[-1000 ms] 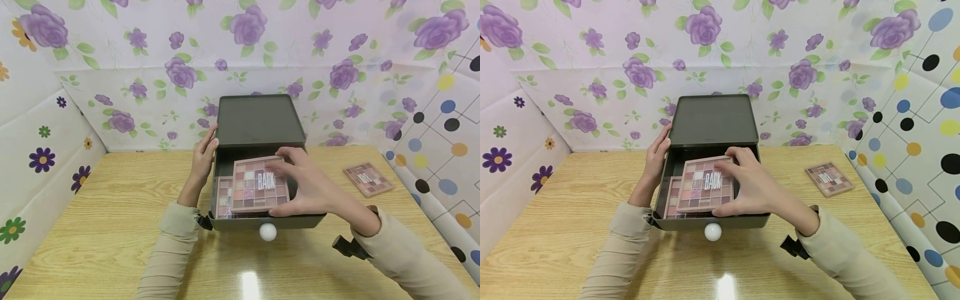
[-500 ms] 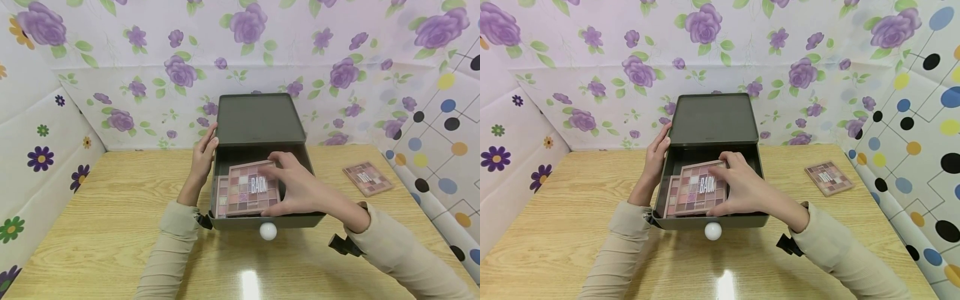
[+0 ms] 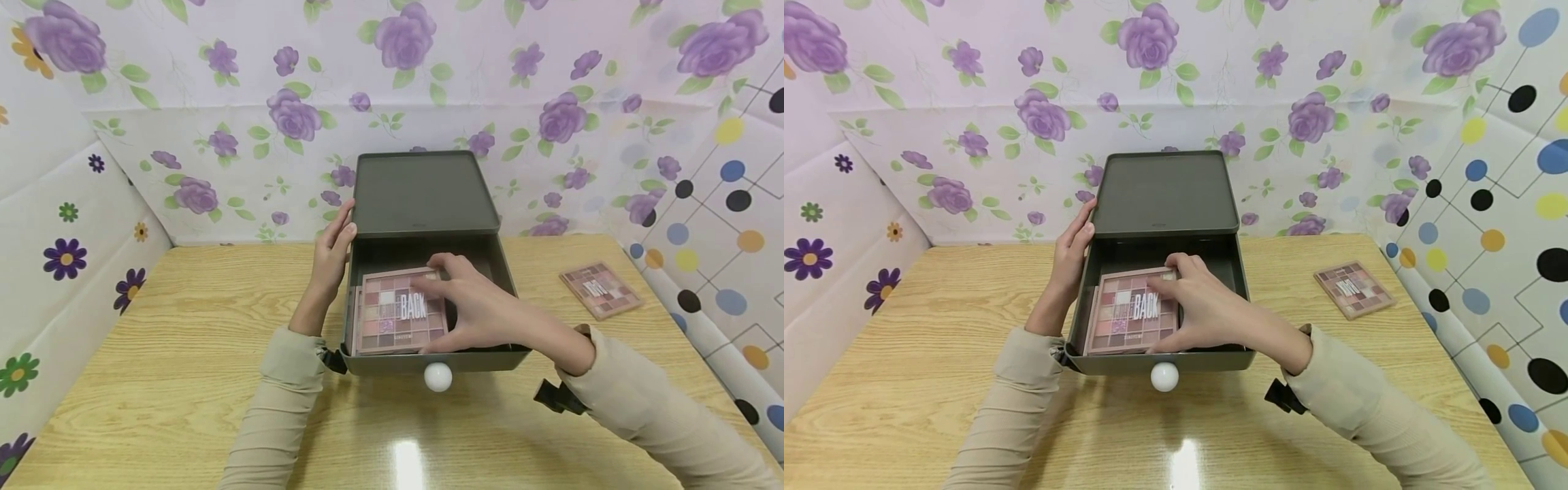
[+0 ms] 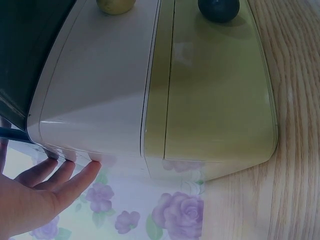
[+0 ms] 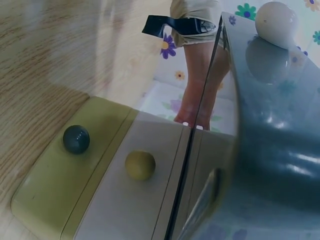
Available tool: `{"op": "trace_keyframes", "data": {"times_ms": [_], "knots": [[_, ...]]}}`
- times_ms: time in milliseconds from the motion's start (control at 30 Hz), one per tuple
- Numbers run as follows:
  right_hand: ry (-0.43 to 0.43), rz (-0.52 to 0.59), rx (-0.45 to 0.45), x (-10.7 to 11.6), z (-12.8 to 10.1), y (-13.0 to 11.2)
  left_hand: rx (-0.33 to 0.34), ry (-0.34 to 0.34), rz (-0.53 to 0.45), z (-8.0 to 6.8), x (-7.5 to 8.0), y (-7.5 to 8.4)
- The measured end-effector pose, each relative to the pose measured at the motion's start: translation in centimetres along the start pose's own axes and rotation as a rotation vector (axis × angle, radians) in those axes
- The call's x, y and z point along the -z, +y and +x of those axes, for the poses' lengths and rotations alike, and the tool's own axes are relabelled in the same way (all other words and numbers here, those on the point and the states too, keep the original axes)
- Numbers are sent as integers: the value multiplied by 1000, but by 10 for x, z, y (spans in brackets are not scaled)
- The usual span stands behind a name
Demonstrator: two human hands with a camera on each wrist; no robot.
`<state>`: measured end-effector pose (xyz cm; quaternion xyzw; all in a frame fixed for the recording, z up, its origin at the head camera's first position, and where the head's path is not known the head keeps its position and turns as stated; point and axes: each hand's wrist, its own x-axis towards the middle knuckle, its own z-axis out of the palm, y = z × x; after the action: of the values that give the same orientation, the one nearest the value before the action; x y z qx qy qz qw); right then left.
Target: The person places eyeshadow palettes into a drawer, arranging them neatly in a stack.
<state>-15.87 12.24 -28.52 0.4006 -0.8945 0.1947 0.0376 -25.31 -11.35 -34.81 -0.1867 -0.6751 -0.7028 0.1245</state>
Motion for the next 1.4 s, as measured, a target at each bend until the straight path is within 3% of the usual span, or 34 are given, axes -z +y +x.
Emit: {"op": "trace_keyframes", "data": {"times_ms": [400, 767, 1100, 1400], "knots": [[-137, 78, 23, 0, 1, 2, 8, 12, 18, -1, 0, 0], [-122, 192, 38, 6, -1, 8, 12, 23, 18, -1, -1, -1], [-109, 493, -39, 14, -12, 15, 19, 11, 6, -1, 0, 0], [-57, 655, -11, 28, -28, 22, 16, 17, 9, -1, -1, -1]]}}
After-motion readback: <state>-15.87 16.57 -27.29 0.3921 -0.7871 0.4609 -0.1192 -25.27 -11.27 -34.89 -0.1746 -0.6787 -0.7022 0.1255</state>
